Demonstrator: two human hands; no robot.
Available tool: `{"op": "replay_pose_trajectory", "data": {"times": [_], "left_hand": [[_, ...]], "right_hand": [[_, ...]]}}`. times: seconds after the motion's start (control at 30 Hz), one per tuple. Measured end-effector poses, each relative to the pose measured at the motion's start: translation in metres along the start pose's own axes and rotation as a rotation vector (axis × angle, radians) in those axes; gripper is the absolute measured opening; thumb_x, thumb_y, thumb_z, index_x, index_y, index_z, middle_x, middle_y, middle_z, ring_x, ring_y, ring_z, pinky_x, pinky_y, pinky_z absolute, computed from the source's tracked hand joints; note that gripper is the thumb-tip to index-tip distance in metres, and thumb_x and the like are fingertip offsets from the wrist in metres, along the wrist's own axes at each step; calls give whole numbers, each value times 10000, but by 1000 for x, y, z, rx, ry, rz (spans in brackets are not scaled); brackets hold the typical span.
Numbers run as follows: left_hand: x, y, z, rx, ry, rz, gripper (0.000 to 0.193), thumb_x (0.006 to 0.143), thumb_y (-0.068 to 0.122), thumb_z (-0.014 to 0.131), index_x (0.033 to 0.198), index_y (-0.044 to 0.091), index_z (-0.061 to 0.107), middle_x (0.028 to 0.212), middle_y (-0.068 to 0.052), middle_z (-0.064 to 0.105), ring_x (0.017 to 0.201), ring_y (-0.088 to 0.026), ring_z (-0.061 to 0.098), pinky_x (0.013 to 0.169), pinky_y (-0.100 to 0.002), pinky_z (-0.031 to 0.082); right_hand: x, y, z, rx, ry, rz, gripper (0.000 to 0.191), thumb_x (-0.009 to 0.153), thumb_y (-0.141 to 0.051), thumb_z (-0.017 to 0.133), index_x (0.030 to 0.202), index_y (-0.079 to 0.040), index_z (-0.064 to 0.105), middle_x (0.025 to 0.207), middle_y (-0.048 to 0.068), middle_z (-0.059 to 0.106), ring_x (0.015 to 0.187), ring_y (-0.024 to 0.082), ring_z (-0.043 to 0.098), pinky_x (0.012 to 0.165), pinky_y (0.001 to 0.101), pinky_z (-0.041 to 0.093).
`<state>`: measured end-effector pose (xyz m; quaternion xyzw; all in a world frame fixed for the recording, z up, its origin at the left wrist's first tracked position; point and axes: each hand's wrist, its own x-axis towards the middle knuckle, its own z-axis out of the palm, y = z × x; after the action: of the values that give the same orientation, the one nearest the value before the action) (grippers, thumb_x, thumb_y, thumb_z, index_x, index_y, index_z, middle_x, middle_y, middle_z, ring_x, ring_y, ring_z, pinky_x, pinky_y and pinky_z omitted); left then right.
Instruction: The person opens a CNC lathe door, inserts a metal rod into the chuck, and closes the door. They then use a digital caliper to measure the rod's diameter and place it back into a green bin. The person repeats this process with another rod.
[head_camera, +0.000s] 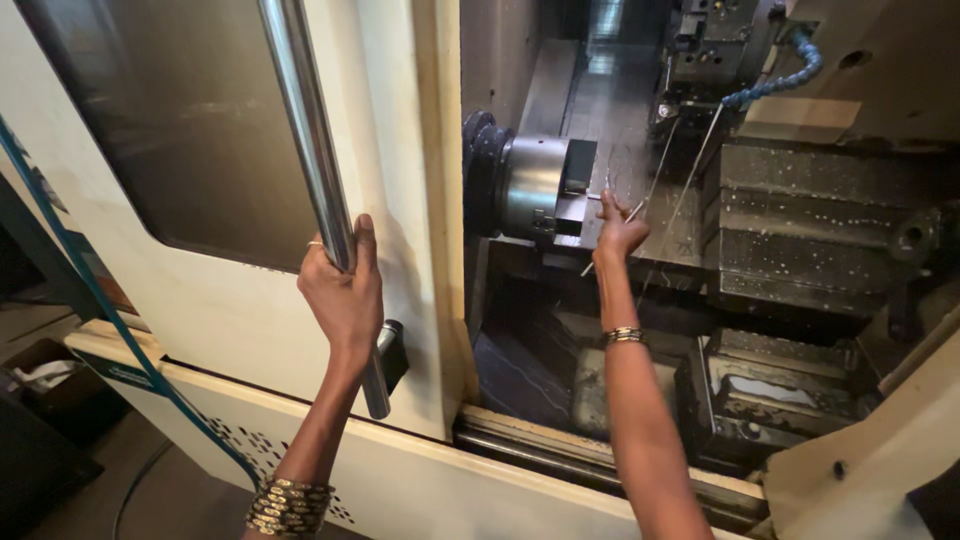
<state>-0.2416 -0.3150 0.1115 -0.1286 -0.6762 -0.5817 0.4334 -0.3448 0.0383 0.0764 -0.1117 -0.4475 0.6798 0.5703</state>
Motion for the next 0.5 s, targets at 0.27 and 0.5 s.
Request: {"op": "replay_pose_trajectory", "data": {"times": [0.27, 0.5], "left_hand": [[0, 5, 2, -20, 1, -36, 522, 1038, 304, 691, 665, -13, 510, 631, -73, 491, 549, -160, 493, 530, -381, 397], [-2, 7, 2, -24, 13, -85, 511, 1025, 320, 693, 657, 16, 510, 586, -58, 487, 519, -135, 486, 506, -361, 393]], "right_hand": [[7, -7, -11, -69, -124, 28, 267, 772, -156, 933, 857, 47, 781, 668, 79, 707, 586, 130, 614, 649, 294, 468], [4, -14, -9, -77, -110, 26, 275, 741, -133, 944, 840, 54, 770, 686, 80, 720, 555, 131, 613, 669, 294, 497]]}}
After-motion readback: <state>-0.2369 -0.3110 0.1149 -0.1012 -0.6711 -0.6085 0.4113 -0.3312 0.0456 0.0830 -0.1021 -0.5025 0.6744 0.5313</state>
